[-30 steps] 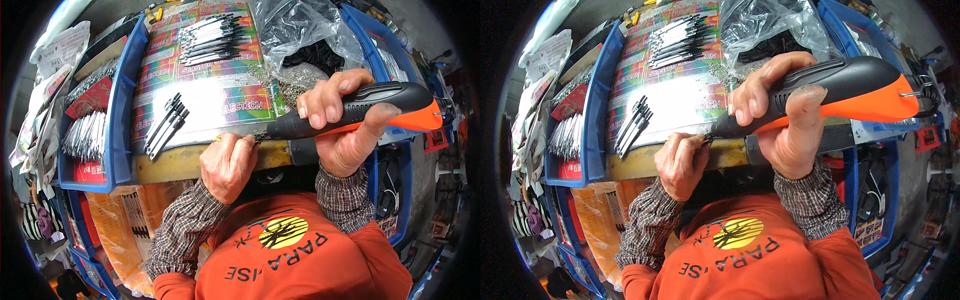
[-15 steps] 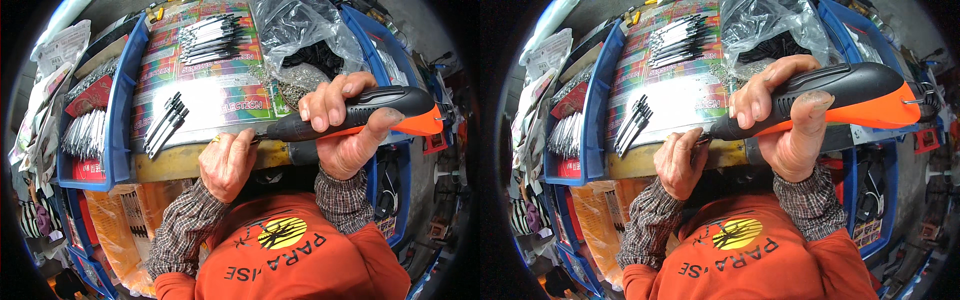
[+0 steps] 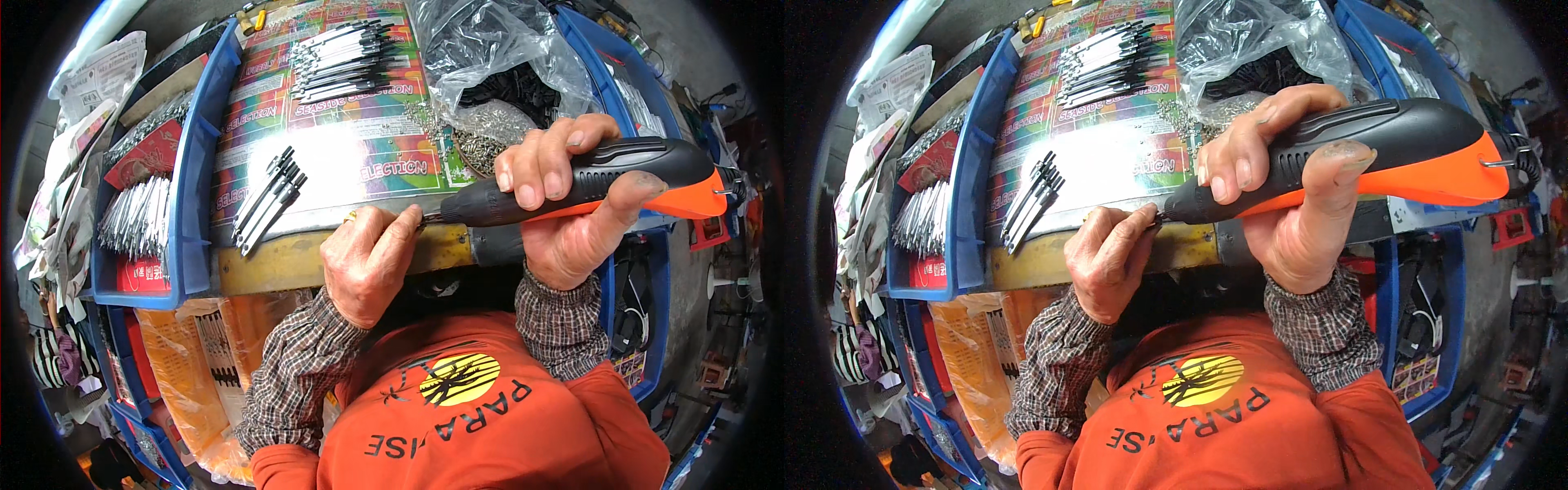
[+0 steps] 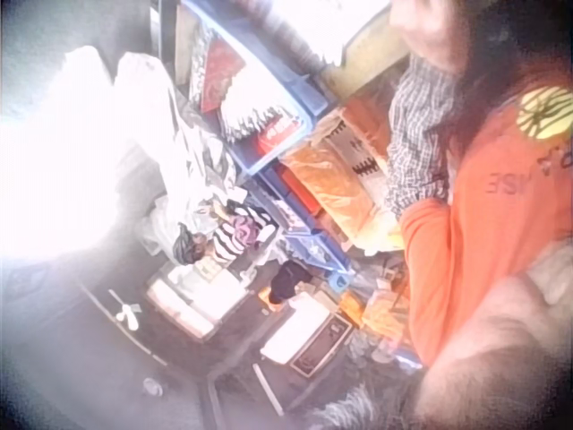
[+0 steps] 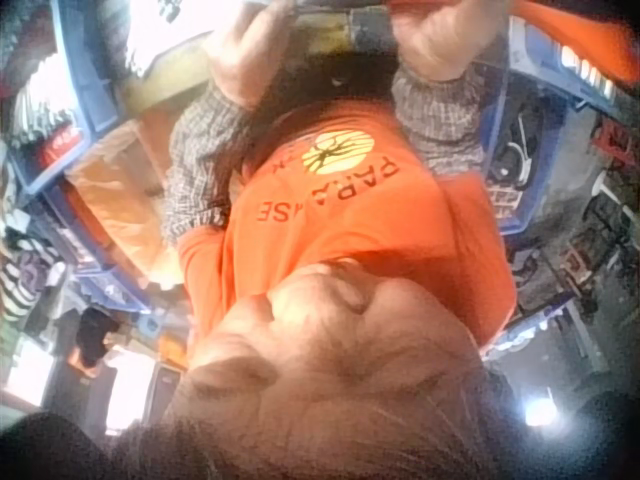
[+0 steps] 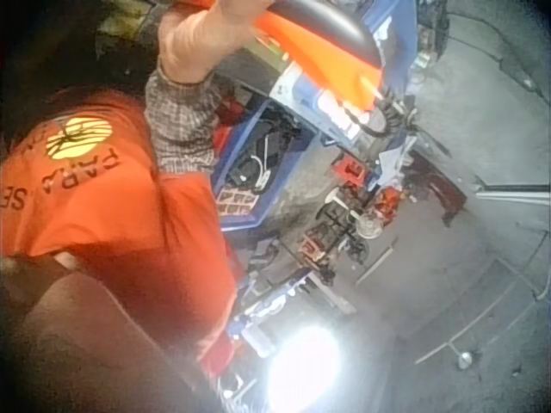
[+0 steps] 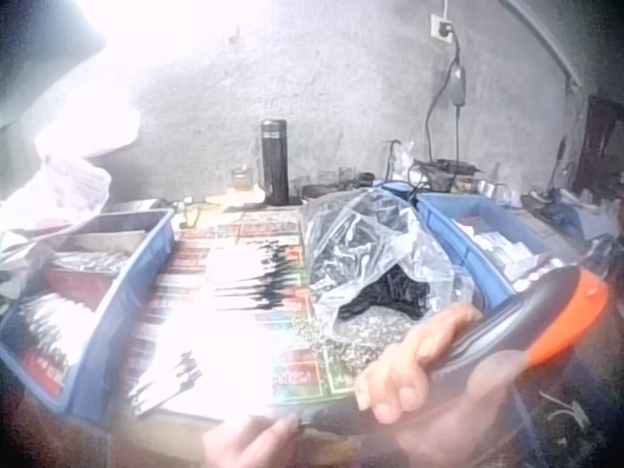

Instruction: The person fastens plastic pieces onto metal rods using an electric screwdriver, then places the assembled rods into a plastic crate by hand.

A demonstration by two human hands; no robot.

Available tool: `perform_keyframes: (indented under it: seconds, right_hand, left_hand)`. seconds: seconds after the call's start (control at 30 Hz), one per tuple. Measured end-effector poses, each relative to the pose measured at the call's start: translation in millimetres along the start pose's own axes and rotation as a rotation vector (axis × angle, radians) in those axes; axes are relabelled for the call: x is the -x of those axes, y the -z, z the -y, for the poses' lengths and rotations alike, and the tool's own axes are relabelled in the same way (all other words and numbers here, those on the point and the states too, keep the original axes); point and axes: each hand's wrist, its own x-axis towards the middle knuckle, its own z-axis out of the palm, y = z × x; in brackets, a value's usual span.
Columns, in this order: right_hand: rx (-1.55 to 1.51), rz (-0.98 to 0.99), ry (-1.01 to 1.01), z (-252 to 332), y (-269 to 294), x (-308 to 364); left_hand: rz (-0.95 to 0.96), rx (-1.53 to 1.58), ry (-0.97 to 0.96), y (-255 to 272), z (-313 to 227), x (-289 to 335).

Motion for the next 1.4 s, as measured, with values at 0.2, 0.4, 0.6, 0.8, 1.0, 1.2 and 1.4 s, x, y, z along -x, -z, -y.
perform_keyframes:
  seconds: [0.2, 0.4, 0.6, 0.8, 1.0, 1.2, 1.4]
  right_hand:
    - [-0.018, -0.002, 0.000, 1.8, 4.6, 1.8]
    - [0.001, 0.014, 0.003, 2.0, 7.8, 2.0]
    - [0.016, 0.024, 0.009, 2.3, 10.1, 2.7]
    - [0.010, 0.031, -0.003, 3.0, 8.1, 2.7]
    - [0.039, 0.027, 0.013, 4.0, 8.1, 2.7]
    - [0.042, -0.027, -0.006, 5.0, 4.1, 3.1]
    - [0.056, -0.028, -0.013, 5.2, 5.5, 3.4]
  left_hand:
    - [0.004, 0.009, -0.035, -2.3, -0.1, 1.6]
    - [0.071, -0.081, -0.095, -1.1, 0.7, 3.6]
    - [0.121, -0.168, -0.177, 0.1, -0.7, 2.7]
    - [0.088, -0.147, -0.153, -4.6, 2.8, 6.0]
    - [0.044, -0.120, -0.125, -5.8, 1.3, 3.6]
    - [0.026, -0.108, -0.162, -3.9, 1.6, 2.6]
    - [0.081, -0.102, -0.125, -0.4, 0.0, 3.0]
